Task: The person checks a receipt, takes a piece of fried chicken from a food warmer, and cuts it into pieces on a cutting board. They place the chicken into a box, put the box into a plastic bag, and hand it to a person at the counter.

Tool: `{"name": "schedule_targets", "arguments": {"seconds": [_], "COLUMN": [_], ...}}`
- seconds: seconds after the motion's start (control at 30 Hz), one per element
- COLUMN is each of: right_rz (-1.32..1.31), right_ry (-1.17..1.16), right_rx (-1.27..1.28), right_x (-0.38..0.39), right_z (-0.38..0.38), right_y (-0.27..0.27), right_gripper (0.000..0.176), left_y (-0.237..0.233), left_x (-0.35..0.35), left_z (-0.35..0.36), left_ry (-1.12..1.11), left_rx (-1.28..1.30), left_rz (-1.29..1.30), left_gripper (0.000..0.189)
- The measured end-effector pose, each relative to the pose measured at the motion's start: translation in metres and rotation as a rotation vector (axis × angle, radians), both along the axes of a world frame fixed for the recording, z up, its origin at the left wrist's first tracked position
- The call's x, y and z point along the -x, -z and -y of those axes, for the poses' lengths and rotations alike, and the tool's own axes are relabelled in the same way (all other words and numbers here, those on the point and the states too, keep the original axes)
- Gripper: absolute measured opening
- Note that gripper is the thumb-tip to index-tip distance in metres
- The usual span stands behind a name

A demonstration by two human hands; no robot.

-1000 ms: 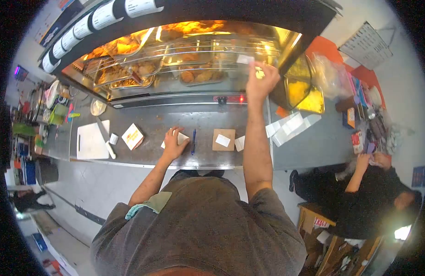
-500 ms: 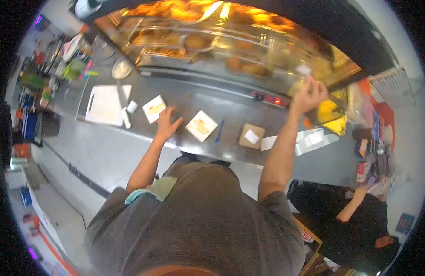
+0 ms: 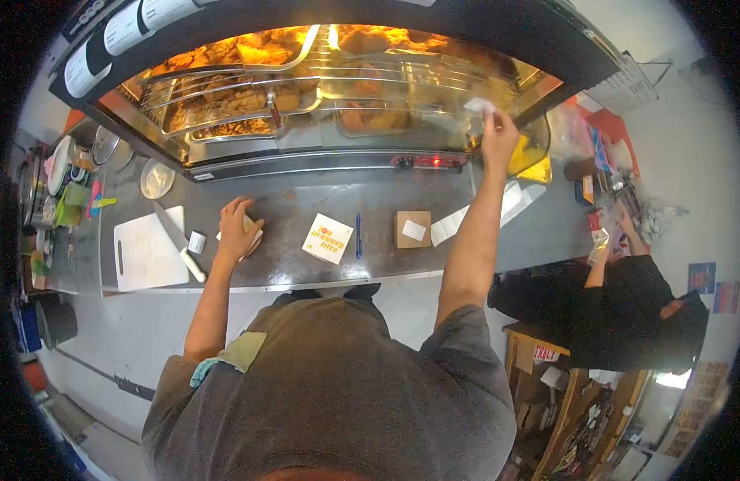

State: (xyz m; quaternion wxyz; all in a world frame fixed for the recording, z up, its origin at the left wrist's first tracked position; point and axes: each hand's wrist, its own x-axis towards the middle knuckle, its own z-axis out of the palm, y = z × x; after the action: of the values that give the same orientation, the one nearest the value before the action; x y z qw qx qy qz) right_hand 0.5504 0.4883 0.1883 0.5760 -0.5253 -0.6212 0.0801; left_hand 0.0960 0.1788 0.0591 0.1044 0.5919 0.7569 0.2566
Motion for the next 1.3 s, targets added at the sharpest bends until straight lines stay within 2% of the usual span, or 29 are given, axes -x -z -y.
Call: {"name": "schedule_targets", "arguments": {"seconds": [0.07, 0.13, 0.2, 0.23, 0.33, 0.4, 0.53, 0.57, 0.6, 0.67, 0.73, 0.8, 0.93, 1.0, 1.03, 1.1, 1.13, 1.23, 1.3], "right_rz": [0.224, 0.256, 0.430, 0.481, 0.620, 0.645, 0.634, 0.610, 0.585, 0.586, 0.641, 0.686, 0.742, 0.754, 0.774, 0.816, 0.818, 0.878, 0.919], "right_ry": [-0.042, -0.063, -0.109, -0.068, -0.104, -0.083, -0.164, -0.218, -0.270, -0.296, -0.338, -0.344, -0.389, -0.420, -0.446, -0.493, -0.497, -0.536, -0.529], "right_rx": [0.030, 0.072, -0.171, -0.192, -0.359, -0.414, -0.400, -0.446, -0.493, -0.501, -0.523, -0.506, -0.498, -0.492, -0.501, -0.516, -0.520, -0.531, -0.551], "right_x": [-0.002, -0.003, -0.001, 0.003, 0.002, 0.001, -0.009, -0.010, -0.010, -0.012, -0.013, -0.015, -0.016, -0.018, -0.018, -0.020, -0.022, -0.030, -0.033], "right_z": [0.002, 0.004, 0.006, 0.010, 0.007, 0.003, 0.001, 0.000, -0.001, -0.002, -0.005, -0.003, -0.002, -0.005, -0.005, -0.005, -0.005, -0.009, -0.011], "right_y": [-0.012, -0.020, -0.025, -0.027, -0.023, -0.017, -0.012, -0.013, -0.013, -0.013, -0.012, -0.013, -0.019, -0.019, -0.020, -0.027, -0.030, -0.029, -0.028], "right_gripper": [0.021, 0.021, 0.020, 0.014, 0.010, 0.008, 0.008, 0.008, 0.007, 0.008, 0.007, 0.007, 0.008, 0.009, 0.009, 0.012, 0.012, 0.020, 0.022], "left_y": [-0.026, -0.063, -0.113, -0.140, -0.187, -0.199, -0.194, -0.182, -0.175, -0.167, -0.167, -0.176, -0.165, -0.163, -0.161, -0.159, -0.157, -0.150, -0.148], "left_x": [-0.023, -0.061, -0.108, -0.134, -0.206, -0.243, -0.273, -0.276, -0.275, -0.272, -0.273, -0.273, -0.274, -0.272, -0.273, -0.274, -0.276, -0.287, -0.289], "left_z": [-0.029, -0.069, -0.114, -0.133, -0.189, -0.221, -0.246, -0.257, -0.264, -0.272, -0.272, -0.263, -0.268, -0.271, -0.272, -0.277, -0.279, -0.294, -0.298], "left_ry": [0.204, 0.363, 0.512, 0.565, 0.660, 0.623, 0.495, 0.412, 0.417, 0.304, 0.325, 0.524, 0.450, 0.352, 0.347, 0.345, 0.339, 0.328, 0.366], "left_rx": [-0.136, -0.281, -0.348, -0.416, -0.566, -0.541, -0.496, -0.500, -0.497, -0.662, -0.611, -0.414, -0.492, -0.602, -0.598, -0.694, -0.694, -1.030, -1.016], "left_rz": [-0.013, -0.093, -0.183, -0.210, -0.353, -0.429, -0.567, -0.689, -0.705, -0.879, -0.855, -0.514, -0.647, -0.921, -0.922, -0.889, -0.889, -0.629, -0.662], "left_gripper": [0.052, 0.052, 0.055, 0.058, 0.069, 0.073, 0.081, 0.089, 0.089, 0.087, 0.086, 0.077, 0.070, 0.062, 0.062, 0.044, 0.044, 0.012, 0.013]}}
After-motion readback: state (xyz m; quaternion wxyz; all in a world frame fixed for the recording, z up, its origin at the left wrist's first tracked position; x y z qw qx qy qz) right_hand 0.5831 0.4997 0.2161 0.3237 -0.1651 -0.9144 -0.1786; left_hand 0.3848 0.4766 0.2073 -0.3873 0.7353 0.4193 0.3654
